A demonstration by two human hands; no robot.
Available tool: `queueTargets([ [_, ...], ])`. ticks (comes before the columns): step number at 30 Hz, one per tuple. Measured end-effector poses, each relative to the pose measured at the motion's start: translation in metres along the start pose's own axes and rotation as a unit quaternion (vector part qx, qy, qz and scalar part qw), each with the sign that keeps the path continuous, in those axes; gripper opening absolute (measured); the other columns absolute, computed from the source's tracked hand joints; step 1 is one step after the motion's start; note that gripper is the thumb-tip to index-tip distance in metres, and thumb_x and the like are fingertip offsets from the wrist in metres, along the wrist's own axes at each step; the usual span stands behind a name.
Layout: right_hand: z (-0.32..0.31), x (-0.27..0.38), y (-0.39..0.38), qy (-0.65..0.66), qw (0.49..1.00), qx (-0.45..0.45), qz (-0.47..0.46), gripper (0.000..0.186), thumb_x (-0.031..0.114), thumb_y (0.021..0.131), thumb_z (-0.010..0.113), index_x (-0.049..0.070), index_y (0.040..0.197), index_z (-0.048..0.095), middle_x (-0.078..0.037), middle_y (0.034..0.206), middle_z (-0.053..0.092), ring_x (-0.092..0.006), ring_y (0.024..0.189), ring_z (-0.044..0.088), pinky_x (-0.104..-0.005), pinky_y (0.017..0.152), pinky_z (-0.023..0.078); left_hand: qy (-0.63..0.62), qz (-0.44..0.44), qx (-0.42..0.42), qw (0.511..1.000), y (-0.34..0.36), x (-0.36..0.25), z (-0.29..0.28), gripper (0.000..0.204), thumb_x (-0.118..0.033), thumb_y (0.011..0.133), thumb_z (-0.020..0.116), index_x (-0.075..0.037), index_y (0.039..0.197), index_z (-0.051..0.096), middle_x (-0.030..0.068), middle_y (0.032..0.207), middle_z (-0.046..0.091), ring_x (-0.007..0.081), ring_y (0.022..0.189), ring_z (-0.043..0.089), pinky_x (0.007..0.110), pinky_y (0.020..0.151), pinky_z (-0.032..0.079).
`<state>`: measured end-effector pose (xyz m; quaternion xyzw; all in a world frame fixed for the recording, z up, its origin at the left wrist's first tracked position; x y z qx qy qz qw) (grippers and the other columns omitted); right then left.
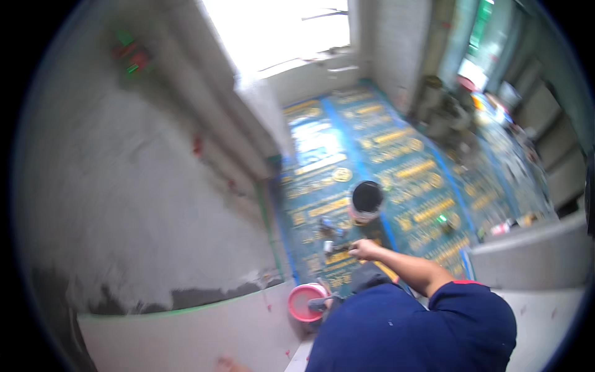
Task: The person spreads mortar onto the back of a large tile using a trowel, scooping mixture from a bucket and smoothing it across the surface.
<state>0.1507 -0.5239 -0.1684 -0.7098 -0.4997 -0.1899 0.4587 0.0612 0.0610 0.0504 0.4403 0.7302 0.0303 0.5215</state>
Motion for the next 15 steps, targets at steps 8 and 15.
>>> queueTargets([
  [8,0.041,-0.36,-0.331,0.301,0.856,-0.21,0.365,0.022,0.025,0.082,0.065,0.005,0.091,0.068,-0.008,0.082,0.07,-0.0166,0.071,0.067,-0.0335,0.067,0.052,-0.108,0.202,0.636,0.737,-0.324,-0.335,0.183,0.02,-0.002,0.075,0.064,0.0,0.068,0.046,0.0064,0.059,0.045,0.0175,0.055,0.044,0.032,0.055,0.038],
  [15,0.126,-0.485,-0.741,0.04,0.686,-0.338,0.643,0.021,0.019,0.081,0.057,0.001,0.082,0.067,-0.019,0.085,0.067,-0.0294,0.074,0.067,-0.0393,0.061,0.052,-0.209,0.302,0.716,0.593,-0.446,-0.464,0.284,0.012,0.004,0.072,0.054,-0.003,0.074,0.045,-0.0016,0.06,0.038,0.0068,0.056,0.038,0.023,0.051,0.033],
])
Point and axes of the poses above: each hand's wrist, its own y-axis towards the middle knuckle, its own z-axis out of the palm, x = y × z, the point moved 10 cm from there along y, towards the middle knuckle
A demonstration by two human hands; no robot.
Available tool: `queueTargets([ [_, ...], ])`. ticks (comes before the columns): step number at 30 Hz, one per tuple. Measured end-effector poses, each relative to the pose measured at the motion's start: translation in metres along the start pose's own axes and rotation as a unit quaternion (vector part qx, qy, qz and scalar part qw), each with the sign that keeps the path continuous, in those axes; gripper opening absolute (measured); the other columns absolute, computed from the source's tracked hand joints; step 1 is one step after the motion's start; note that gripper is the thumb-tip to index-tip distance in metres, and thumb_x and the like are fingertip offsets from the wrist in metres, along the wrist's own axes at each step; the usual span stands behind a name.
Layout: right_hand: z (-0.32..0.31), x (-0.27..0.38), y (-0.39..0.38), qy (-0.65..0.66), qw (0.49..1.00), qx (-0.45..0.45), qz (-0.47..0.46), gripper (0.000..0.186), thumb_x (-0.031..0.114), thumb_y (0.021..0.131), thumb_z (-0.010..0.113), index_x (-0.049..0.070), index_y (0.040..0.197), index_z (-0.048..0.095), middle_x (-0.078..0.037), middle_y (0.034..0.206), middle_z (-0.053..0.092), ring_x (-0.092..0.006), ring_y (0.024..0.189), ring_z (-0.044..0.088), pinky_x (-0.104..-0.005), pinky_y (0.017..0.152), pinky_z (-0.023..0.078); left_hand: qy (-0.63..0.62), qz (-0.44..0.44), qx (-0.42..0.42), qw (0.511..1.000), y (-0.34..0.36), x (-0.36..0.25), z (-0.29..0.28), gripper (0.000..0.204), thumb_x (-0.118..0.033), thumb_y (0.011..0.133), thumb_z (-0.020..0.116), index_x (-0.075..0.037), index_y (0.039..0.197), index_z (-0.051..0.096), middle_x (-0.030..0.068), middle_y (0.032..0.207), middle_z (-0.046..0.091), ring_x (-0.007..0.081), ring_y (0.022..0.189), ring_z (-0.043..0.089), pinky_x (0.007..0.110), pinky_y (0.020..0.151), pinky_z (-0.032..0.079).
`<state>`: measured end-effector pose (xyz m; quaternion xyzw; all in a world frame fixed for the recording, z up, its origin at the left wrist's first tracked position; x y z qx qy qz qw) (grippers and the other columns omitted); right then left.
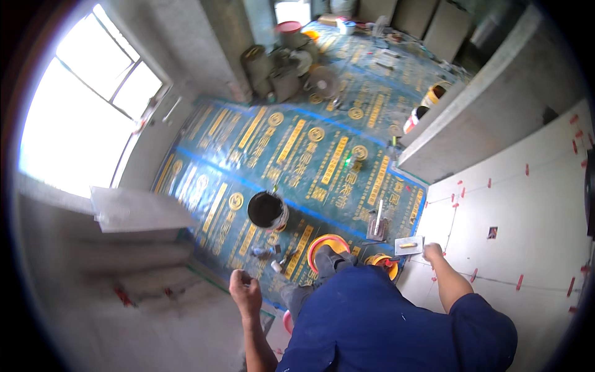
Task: The person spreads mortar onto the back of a large tile using a trowel, scooping mixture from a bucket and smoothing it across the surface.
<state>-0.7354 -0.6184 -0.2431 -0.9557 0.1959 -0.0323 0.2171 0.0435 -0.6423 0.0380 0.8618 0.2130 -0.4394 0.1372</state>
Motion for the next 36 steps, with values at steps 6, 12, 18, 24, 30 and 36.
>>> queueTargets([
  [6,0.044,0.018,-0.144,0.52,0.782,0.096,0.329,0.023,0.016,0.085,0.056,-0.002,0.072,0.063,-0.015,0.062,0.062,-0.0239,0.049,0.059,-0.0367,0.041,0.045,-0.086,-0.084,0.043,0.992,0.117,0.054,0.033,0.018,0.002,0.072,0.061,-0.002,0.071,0.044,0.0015,0.063,0.042,0.0114,0.057,0.039,0.027,0.055,0.037],
  [12,-0.044,0.193,-0.127,0.39,0.889,0.142,0.194,0.031,0.027,0.079,0.067,0.0,0.095,0.066,-0.009,0.075,0.065,-0.015,0.058,0.06,-0.0308,0.053,0.051,-0.133,-0.383,0.187,0.895,0.12,0.236,0.137,0.009,0.005,0.076,0.062,-0.003,0.079,0.059,0.0035,0.066,0.056,0.013,0.051,0.049,0.029,0.044,0.039],
  [18,0.014,0.208,-0.014,0.423,0.87,-0.077,-0.24,0.022,0.026,0.086,0.059,0.007,0.094,0.067,-0.006,0.088,0.064,-0.0178,0.076,0.059,-0.0342,0.066,0.047,-0.156,-0.483,0.333,0.795,0.122,0.356,0.235,0.019,-0.014,0.081,0.065,-0.004,0.097,0.063,0.0093,0.083,0.065,0.0214,0.066,0.063,0.038,0.052,0.053],
  [24,0.041,0.359,0.196,0.244,0.965,0.052,-0.082,0.024,0.024,0.092,0.05,0.008,0.105,0.062,-0.007,0.096,0.06,-0.0225,0.088,0.057,-0.0396,0.08,0.045,-0.107,-0.407,0.381,0.823,0.26,0.403,0.35,0.026,-0.016,0.084,0.064,-0.005,0.105,0.058,0.0106,0.094,0.061,0.023,0.08,0.061,0.042,0.061,0.054],
  [30,0.059,0.422,0.323,0.521,0.845,0.117,0.026,0.025,0.022,0.092,0.053,0.005,0.108,0.06,-0.007,0.096,0.06,-0.019,0.087,0.058,-0.0334,0.077,0.047,-0.069,-0.332,0.394,0.854,0.442,0.357,0.451,0.032,-0.019,0.086,0.063,-0.005,0.113,0.053,0.0119,0.106,0.058,0.0246,0.094,0.058,0.047,0.071,0.056],
  [36,0.066,0.444,0.392,0.6,0.782,0.14,0.091,0.032,0.027,0.088,0.059,0.006,0.111,0.061,-0.017,0.105,0.06,-0.0198,0.1,0.058,-0.0306,0.085,0.045,-0.185,-0.241,0.382,0.873,0.687,0.295,0.494,0.039,-0.021,0.088,0.062,-0.006,0.121,0.048,0.0132,0.118,0.054,0.0262,0.108,0.055,0.051,0.08,0.057],
])
Point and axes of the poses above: each hand's wrist, its own y-axis towards the middle knuckle, its own z-axis out of the palm, x = y × z, the point moved 10 cm from there along y, towards the middle knuckle
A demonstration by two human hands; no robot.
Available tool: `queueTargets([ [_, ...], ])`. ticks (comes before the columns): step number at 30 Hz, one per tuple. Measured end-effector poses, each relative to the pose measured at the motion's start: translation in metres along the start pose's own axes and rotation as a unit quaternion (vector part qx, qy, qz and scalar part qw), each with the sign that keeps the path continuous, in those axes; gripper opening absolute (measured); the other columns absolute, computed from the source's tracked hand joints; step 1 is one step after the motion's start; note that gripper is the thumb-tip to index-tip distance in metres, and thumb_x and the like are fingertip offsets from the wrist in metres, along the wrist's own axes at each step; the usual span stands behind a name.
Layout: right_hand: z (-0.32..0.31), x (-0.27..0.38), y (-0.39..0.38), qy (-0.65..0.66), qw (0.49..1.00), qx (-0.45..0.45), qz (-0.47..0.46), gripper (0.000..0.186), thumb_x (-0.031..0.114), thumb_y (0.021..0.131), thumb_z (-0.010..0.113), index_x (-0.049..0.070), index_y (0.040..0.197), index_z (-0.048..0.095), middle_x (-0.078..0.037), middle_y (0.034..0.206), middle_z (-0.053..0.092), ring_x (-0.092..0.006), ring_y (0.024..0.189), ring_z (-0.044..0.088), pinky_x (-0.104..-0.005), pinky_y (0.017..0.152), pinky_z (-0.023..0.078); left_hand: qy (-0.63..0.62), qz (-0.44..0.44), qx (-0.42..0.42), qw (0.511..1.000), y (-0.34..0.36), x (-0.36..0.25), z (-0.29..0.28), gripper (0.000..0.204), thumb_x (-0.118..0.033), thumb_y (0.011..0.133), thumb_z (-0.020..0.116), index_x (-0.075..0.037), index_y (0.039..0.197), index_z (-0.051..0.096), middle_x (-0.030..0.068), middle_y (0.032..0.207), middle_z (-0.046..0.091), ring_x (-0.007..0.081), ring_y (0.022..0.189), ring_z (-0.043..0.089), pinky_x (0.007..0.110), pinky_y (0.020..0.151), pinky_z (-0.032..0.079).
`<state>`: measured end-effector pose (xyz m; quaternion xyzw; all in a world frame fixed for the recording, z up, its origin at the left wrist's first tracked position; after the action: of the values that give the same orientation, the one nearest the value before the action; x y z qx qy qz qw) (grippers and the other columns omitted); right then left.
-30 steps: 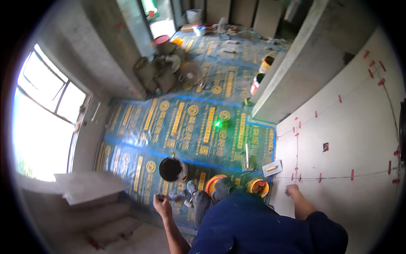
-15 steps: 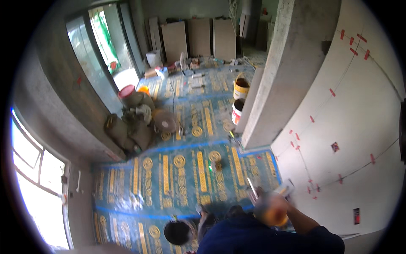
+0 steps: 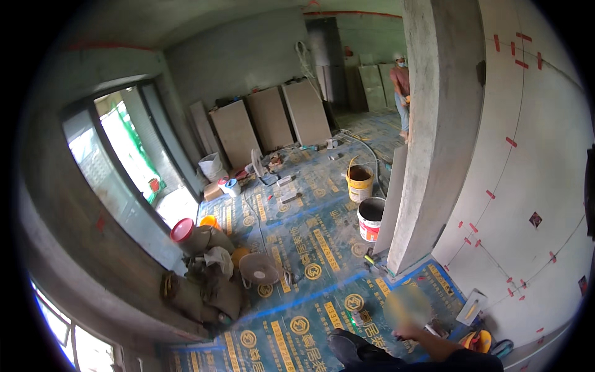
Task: The person spreads mortar onto the back of a large tile using a trowel, scooping mixture from a bucket and smoothing it across the surface.
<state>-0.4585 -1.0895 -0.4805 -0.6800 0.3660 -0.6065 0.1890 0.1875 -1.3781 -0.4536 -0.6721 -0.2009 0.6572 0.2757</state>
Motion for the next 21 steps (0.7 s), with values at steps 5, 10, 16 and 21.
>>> queueTargets([
  [5,-0.05,-0.055,0.053,0.015,0.984,-0.098,0.145,0.03,0.03,0.083,0.061,0.006,0.101,0.065,-0.021,0.101,0.062,-0.0235,0.097,0.059,-0.0333,0.083,0.045,0.09,0.171,-0.032,0.981,0.15,-0.2,0.152,0.035,-0.021,0.09,0.059,0.001,0.116,0.052,0.0118,0.099,0.061,0.023,0.074,0.061,0.039,0.064,0.054],
  [10,-0.086,-0.067,0.12,0.022,0.956,-0.15,0.253,0.026,0.029,0.078,0.058,0.005,0.083,0.068,-0.017,0.083,0.065,-0.0267,0.077,0.063,-0.0376,0.069,0.048,0.366,0.246,0.097,0.892,0.212,-0.257,0.331,0.025,-0.01,0.088,0.056,0.003,0.109,0.059,0.0119,0.084,0.065,0.0206,0.069,0.066,0.033,0.062,0.055],
  [16,-0.134,0.279,0.277,0.049,0.976,-0.211,-0.016,0.03,0.036,0.08,0.059,0.009,0.09,0.068,-0.01,0.075,0.067,-0.0231,0.064,0.062,-0.0366,0.061,0.049,0.424,-0.025,0.134,0.895,0.311,-0.229,0.366,0.024,-0.009,0.084,0.055,0.0,0.106,0.06,0.0116,0.079,0.066,0.0203,0.066,0.064,0.034,0.061,0.055],
  [21,-0.206,0.476,0.339,0.035,0.974,-0.147,-0.17,0.034,0.038,0.086,0.065,0.005,0.083,0.064,0.0,0.068,0.063,-0.009,0.06,0.055,-0.0269,0.058,0.043,0.417,-0.071,0.166,0.891,0.392,-0.278,0.457,0.021,-0.013,0.082,0.055,-0.004,0.1,0.063,0.0101,0.081,0.068,0.0199,0.069,0.065,0.036,0.061,0.054],
])
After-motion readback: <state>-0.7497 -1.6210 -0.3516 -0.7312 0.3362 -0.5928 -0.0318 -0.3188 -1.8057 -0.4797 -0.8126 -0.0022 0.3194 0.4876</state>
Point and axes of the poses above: each hand's wrist, its own y-axis towards the middle knuckle, its own z-axis out of the palm, x = y × z, the point moved 10 cm from there along y, towards the middle knuckle
